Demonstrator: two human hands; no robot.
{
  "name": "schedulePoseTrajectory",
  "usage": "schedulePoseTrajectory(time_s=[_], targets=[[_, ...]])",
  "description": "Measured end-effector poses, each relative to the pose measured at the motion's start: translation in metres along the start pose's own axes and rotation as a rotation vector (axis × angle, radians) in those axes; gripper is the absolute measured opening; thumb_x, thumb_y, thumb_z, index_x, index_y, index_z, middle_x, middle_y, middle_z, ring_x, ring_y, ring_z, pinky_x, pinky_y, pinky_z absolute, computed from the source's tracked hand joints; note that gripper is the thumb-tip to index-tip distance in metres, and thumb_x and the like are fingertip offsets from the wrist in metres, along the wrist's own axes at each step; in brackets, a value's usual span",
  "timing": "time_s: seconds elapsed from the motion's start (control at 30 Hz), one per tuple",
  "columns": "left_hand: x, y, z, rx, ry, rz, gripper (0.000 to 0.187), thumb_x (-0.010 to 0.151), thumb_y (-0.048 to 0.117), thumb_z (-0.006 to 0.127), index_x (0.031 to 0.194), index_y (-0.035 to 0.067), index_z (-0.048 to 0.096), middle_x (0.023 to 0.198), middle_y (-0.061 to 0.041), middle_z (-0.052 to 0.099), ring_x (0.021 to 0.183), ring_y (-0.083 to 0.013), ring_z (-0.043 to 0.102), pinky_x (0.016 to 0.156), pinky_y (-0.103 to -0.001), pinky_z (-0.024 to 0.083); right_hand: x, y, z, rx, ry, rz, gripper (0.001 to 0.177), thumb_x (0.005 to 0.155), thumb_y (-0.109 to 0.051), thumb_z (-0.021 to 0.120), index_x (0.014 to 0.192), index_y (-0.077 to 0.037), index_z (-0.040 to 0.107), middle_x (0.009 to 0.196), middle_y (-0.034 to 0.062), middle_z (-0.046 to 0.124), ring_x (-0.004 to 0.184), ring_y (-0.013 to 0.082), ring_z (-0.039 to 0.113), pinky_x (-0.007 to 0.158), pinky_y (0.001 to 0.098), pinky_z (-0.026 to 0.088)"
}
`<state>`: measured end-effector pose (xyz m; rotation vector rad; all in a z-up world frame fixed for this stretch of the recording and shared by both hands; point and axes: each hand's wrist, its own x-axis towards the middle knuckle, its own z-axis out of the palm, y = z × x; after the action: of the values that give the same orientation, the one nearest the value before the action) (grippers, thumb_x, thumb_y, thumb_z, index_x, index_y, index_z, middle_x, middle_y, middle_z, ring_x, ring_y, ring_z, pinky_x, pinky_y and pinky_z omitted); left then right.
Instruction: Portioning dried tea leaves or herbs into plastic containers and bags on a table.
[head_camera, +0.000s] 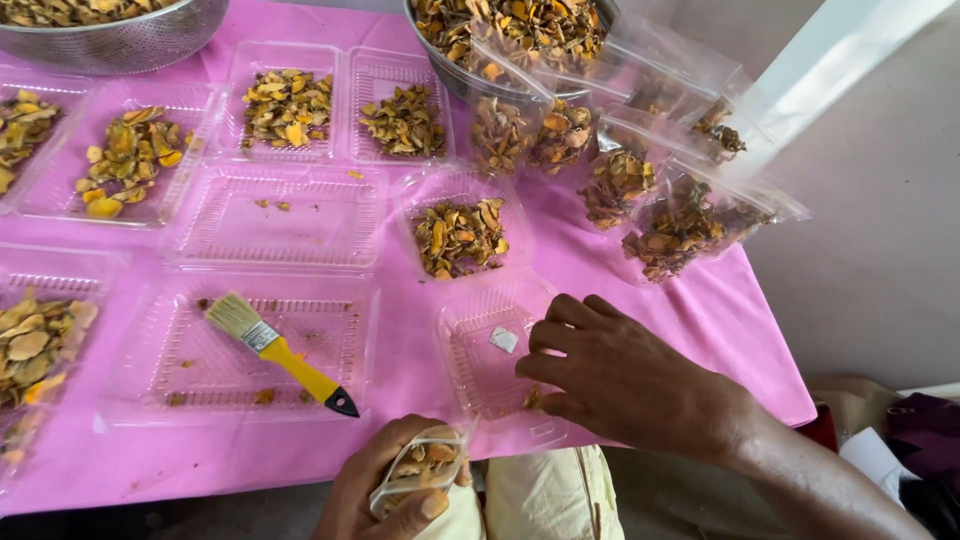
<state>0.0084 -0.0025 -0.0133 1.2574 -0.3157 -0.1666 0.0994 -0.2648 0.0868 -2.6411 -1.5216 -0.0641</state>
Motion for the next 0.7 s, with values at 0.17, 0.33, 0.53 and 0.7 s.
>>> schedulePoseTrajectory(time_s=[0.17, 0.33, 0.53, 0.7], targets=[[-0.005, -0.019, -0.001, 0.063, 0.101, 0.052, 0.063, 0.082, 0.055, 0.079, 0.117, 0.003, 0.07, 0.085, -0.015, 0.084, 0.077, -0.0189, 0.081, 0.067, -0.028, 0.062, -0.001, 0.01, 0.009, -0.018, -0.129, 0.079, 0.031, 0.091, -0.042, 0.074, 0.111, -0.019, 0.069, 0.096, 0.0009, 0.069, 0.099, 0.0296, 0.053, 0.08, 0.0451, 0.041], [-0.003, -0.033, -0.025, 0.303, -0.039, -0.125, 0.055, 0.079, 0.053, 0.08, 0.117, 0.015, 0.073, 0.091, -0.003, 0.091, 0.088, -0.012, 0.086, 0.078, -0.024, 0.062, 0.005, 0.013, 0.025, -0.149, -0.158, 0.01, 0.026, 0.09, -0.041, 0.074, 0.092, -0.018, 0.063, 0.085, 0.0009, 0.063, 0.085, 0.0282, 0.054, 0.075, 0.0452, 0.039], [-0.003, -0.091, -0.055, 0.213, -0.254, 0.116, 0.066, 0.086, 0.039, 0.087, 0.135, 0.006, 0.059, 0.114, -0.017, 0.074, 0.1, -0.0258, 0.078, 0.089, -0.035, 0.059, 0.004, 0.011, 0.034, -0.082, -0.112, -0.064, 0.012, 0.092, -0.016, 0.067, 0.082, -0.015, 0.061, 0.077, 0.0019, 0.063, 0.076, 0.0265, 0.056, 0.077, 0.0421, 0.041], [-0.004, -0.091, -0.063, 0.046, -0.351, 0.035, 0.063, 0.094, 0.045, 0.08, 0.137, 0.004, 0.058, 0.127, -0.019, 0.064, 0.109, -0.029, 0.074, 0.088, -0.038, 0.062, 0.002, 0.016, 0.044, -0.016, -0.083, -0.078, 0.013, 0.091, -0.014, 0.066, 0.081, -0.014, 0.059, 0.078, 0.0026, 0.061, 0.076, 0.0249, 0.054, 0.075, 0.0407, 0.041]])
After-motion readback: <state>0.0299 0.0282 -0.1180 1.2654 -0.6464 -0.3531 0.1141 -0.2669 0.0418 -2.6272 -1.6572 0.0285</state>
